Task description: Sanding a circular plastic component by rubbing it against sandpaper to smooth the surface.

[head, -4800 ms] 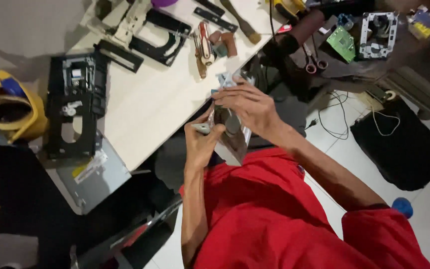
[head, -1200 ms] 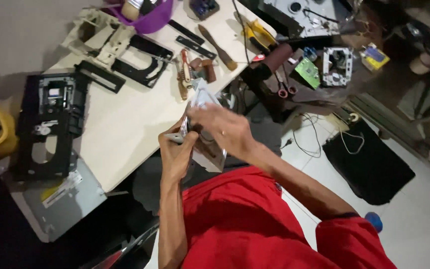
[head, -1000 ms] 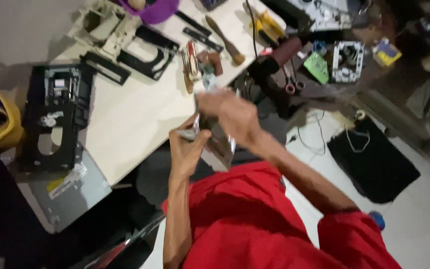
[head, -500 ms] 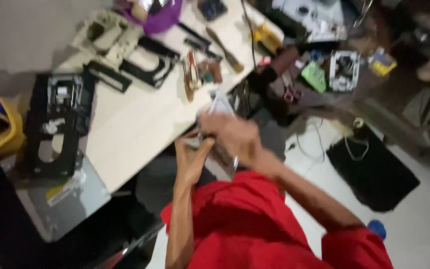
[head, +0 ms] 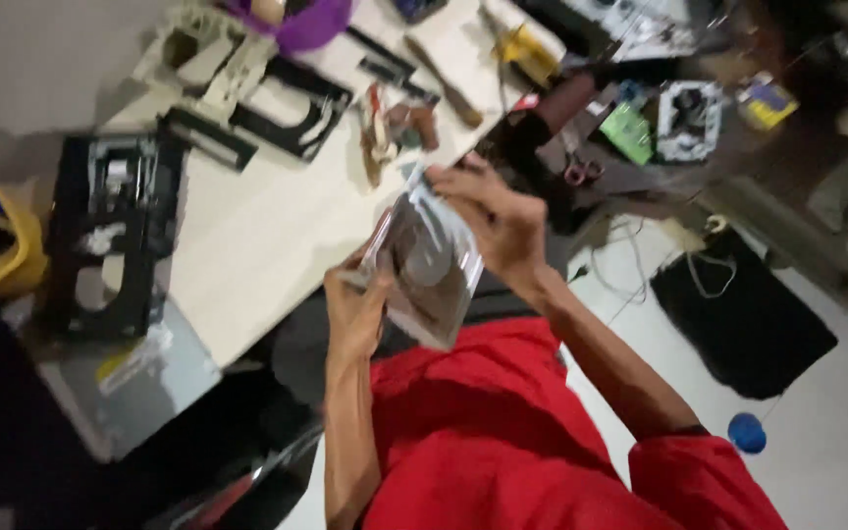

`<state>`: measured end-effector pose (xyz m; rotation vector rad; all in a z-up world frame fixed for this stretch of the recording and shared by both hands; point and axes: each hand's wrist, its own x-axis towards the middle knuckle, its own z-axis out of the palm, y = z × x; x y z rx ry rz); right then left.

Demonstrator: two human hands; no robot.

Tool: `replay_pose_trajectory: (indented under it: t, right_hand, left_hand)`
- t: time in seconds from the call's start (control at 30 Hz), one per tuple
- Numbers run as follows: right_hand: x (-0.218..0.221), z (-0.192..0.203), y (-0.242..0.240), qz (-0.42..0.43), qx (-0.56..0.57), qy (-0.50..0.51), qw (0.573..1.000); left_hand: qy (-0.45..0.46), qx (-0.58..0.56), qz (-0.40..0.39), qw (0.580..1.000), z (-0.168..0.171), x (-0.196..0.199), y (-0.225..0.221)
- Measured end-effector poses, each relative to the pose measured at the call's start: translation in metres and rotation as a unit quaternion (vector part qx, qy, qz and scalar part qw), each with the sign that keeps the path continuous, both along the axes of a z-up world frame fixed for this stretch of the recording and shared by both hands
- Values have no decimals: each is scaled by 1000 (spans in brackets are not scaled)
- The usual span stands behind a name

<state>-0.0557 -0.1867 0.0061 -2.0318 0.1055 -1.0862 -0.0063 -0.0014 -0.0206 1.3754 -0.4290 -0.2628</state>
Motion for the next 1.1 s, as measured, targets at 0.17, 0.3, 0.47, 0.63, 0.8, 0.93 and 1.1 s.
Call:
replay_pose_trajectory:
  t: [0.17, 0.3, 0.47, 0.63, 0.8, 0.93, 1.1]
  right_hand:
    - [-6, -29, -5, 34, 173, -59, 983]
    - [-14, -55, 0, 2, 263, -6, 965]
    - [-19, -36, 22, 43, 183, 7, 982]
    - [-1, -40, 39, 90, 6, -31, 995]
    - [-10, -28, 76, 116, -110, -29, 987]
    - [8, -32, 56, 84, -124, -54, 987]
    - [16, -43, 46, 70, -266, -89, 957]
  left_hand:
    - [66, -1, -25, 998, -44, 8, 21]
    - [201, -16, 49, 978, -66, 8, 25]
    - [281, 74, 88, 953, -139, 12, 39]
    - [311, 97, 82, 942, -138, 1, 32]
    - [246, 83, 67, 963, -129, 21, 14]
    - [335, 60, 121, 932, -3, 3, -18]
    - [346, 106, 111, 926, -53, 2, 2]
